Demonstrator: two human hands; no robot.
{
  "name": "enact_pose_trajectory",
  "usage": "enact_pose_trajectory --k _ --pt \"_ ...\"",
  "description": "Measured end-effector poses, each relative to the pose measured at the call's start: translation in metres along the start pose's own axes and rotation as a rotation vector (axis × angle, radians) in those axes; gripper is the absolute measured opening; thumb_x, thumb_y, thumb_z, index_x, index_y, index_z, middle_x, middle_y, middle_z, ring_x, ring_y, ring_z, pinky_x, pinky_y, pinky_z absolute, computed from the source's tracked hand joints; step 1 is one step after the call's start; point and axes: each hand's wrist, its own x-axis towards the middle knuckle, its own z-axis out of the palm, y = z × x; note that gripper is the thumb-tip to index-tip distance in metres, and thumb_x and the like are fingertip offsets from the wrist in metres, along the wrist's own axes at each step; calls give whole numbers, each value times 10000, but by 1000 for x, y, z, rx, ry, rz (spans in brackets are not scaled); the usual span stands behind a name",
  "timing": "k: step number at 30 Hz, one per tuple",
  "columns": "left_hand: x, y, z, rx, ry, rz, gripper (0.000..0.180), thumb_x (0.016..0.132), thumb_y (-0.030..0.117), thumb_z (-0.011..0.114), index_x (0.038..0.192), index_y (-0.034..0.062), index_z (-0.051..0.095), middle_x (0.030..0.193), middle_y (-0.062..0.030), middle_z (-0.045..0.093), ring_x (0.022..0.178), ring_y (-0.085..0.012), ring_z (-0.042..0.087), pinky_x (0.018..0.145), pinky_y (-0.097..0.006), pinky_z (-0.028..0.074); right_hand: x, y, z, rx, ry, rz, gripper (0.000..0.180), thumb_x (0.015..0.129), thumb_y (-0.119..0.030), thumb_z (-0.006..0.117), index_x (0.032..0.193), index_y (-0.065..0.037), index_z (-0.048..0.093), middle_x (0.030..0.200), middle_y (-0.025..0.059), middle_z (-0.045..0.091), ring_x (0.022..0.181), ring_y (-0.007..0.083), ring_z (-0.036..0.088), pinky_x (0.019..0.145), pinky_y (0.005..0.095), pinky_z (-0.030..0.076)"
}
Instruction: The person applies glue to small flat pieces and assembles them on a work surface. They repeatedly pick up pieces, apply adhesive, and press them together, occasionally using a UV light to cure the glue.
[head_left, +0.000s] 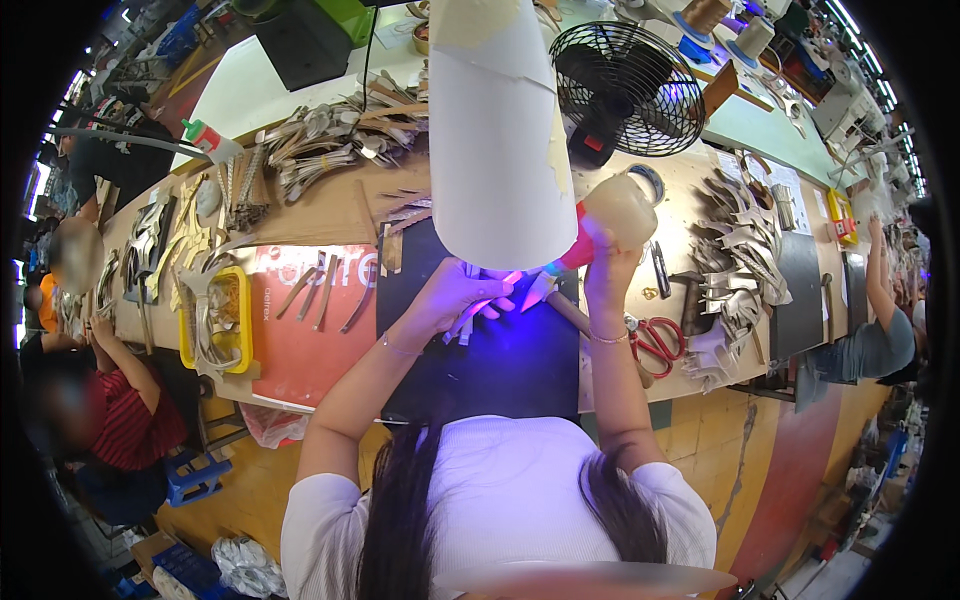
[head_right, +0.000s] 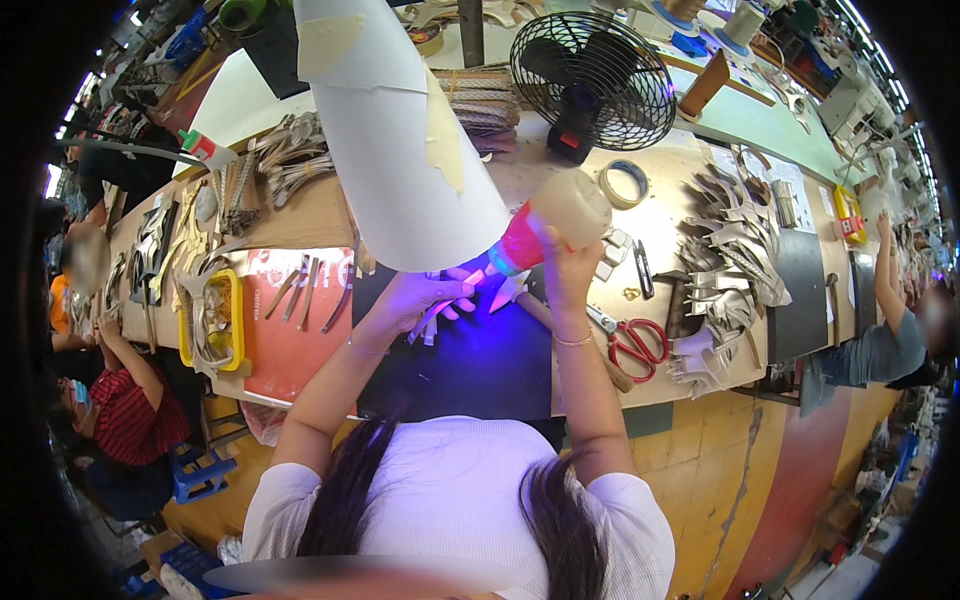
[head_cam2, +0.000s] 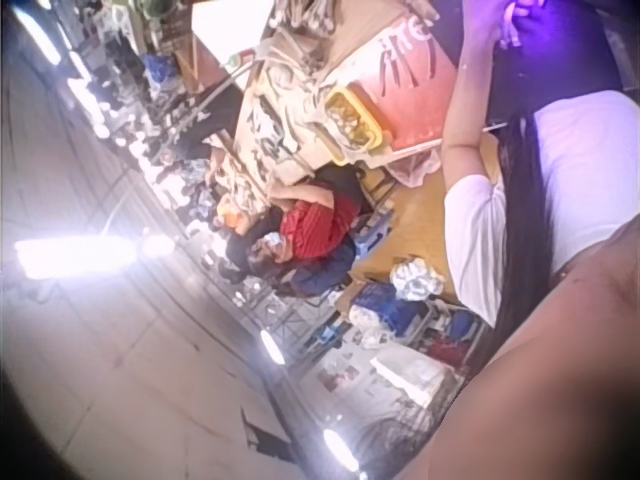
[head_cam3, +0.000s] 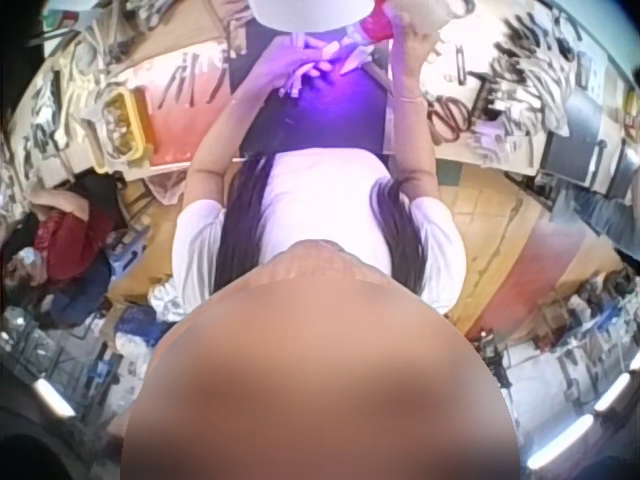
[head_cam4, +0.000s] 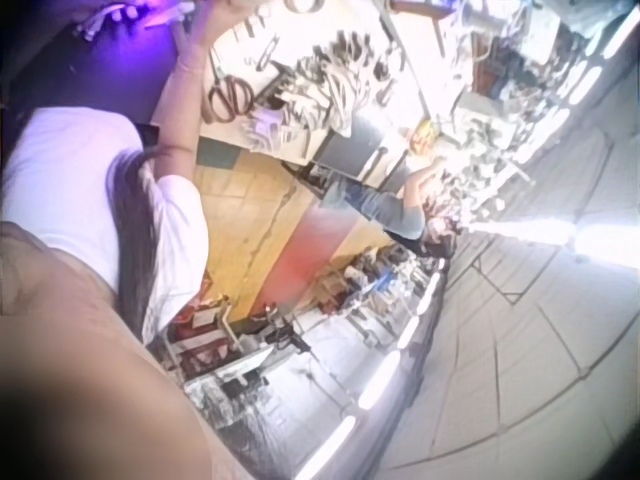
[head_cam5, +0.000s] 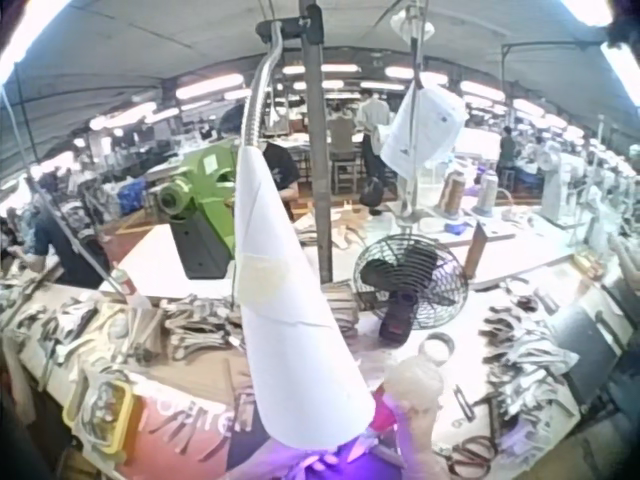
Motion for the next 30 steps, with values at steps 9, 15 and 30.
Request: enact_pose_trajectory --k 9,15,30 --pt "3 4 4 59 -66 51 287 826 27 744 1062 -55 603 757 -86 660 514 -119 632 397 -208 508 -3 -22 16 -18 -103 -64 492 782 -365 826 1000 44 660 939 73 696 856 159 647 780 305 517" --pt "0 8 7 47 -74 66 206 836 55 744 985 -40 639 745 -74 655 506 -94 606 397 -189 480 -2 -23 14 -59 -130 -87 485 780 -355 830 994 47 660 928 75 701 845 159 653 776 306 521" --pt "1 4 8 -67 -114 -8 197 850 53 733 1007 -17 638 772 -56 662 507 -89 618 412 -180 497 -5 -21 7 -54 -98 -5 636 753 -452 830 1091 45 625 1012 88 683 919 179 650 829 322 522"
